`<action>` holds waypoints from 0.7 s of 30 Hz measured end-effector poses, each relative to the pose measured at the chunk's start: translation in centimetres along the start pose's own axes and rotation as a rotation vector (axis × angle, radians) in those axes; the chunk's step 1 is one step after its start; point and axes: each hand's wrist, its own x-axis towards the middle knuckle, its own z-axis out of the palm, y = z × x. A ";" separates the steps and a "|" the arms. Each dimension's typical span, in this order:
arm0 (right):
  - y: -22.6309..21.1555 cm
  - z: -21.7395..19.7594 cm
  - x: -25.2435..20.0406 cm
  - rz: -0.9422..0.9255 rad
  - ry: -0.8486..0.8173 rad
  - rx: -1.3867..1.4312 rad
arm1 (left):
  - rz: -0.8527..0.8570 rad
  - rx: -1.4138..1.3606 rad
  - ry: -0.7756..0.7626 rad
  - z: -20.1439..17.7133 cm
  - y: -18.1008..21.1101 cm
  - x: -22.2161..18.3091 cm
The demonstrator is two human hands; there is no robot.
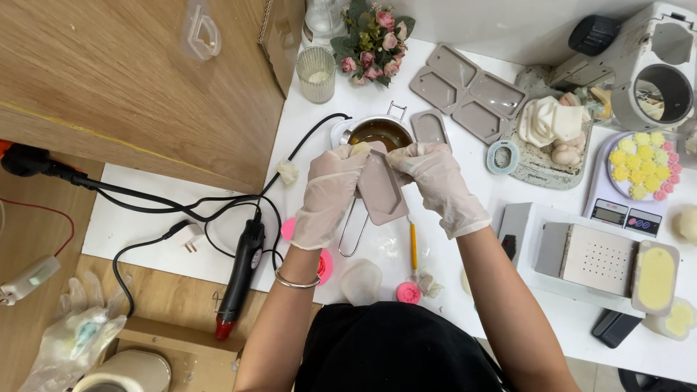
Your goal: Pouring melted wax into silicone molds and trimming the edges with a small tool.
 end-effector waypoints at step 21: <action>-2.9 1.6 -2.4 -0.169 0.080 -0.078 | -0.163 -0.173 -0.020 0.5 0.5 0.1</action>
